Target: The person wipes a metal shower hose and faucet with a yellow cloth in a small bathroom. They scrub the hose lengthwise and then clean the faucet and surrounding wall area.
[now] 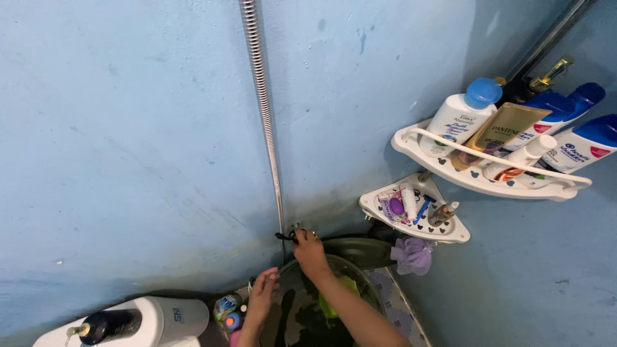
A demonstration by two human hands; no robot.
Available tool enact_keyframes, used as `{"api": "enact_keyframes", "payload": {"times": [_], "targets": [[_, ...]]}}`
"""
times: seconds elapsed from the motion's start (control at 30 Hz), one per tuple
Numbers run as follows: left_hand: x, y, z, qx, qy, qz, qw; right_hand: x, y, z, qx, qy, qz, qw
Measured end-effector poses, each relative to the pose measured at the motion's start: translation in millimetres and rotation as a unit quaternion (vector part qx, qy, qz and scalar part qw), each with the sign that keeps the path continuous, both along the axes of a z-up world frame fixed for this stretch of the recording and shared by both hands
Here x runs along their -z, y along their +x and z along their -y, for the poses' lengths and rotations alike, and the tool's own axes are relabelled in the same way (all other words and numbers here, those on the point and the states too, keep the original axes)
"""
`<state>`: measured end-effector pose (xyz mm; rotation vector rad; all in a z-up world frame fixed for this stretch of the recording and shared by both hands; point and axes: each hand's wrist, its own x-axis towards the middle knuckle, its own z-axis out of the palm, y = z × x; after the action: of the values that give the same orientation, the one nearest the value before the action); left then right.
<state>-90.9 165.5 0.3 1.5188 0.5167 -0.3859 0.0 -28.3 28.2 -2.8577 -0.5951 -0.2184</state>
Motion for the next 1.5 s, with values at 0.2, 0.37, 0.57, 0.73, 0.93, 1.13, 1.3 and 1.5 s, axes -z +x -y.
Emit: {"api": "enact_keyframes", "payload": {"times": [0.2,0.37,0.57,0.73,0.93,1.13,1.3,1.5], "targets": [[-26.5,8.8,7.7,0.044,0.023,-0.046,0.998,-11.5,-12.0,13.7,-0.041,-0.106,0.026,0.993],[48.8,5.6,-10.1,0.013,-0.078,0.093,0.993,-28.8,-20.0,21.6,-0.033,0.059,0.009,0.998],[28.5,11.1,5.3,0.021,-0.046,0.012,0.999,-30.3,-18.0,11.6,0.014,0.128,0.041,0.991],[31.6,9.8,3.5,0.061,0.014,0.095,0.994,-37.4,-42.3,43.5,0.058,0.222,-0.083,0.97],[-3.3,3.3,6.0,0.058,0.013,0.048,0.997,142.9,16.9,70.0,0.267,0.601,-0.165,0.735],[35.3,-14.0,-8.6,0.053,-0.004,0.009,0.999,166.4,60.9,47.0,0.304,0.585,-0.275,0.7],[31.3,-17.7,-20.3,0.034,-0.027,-0.015,0.999,165.4,15.4,49.1,0.303,0.477,-0.253,0.785],[60.2,-14.2,-14.9,0.034,-0.026,0.039,0.998,167.9,30.2,51.0,0.323,0.481,-0.241,0.778]]}}
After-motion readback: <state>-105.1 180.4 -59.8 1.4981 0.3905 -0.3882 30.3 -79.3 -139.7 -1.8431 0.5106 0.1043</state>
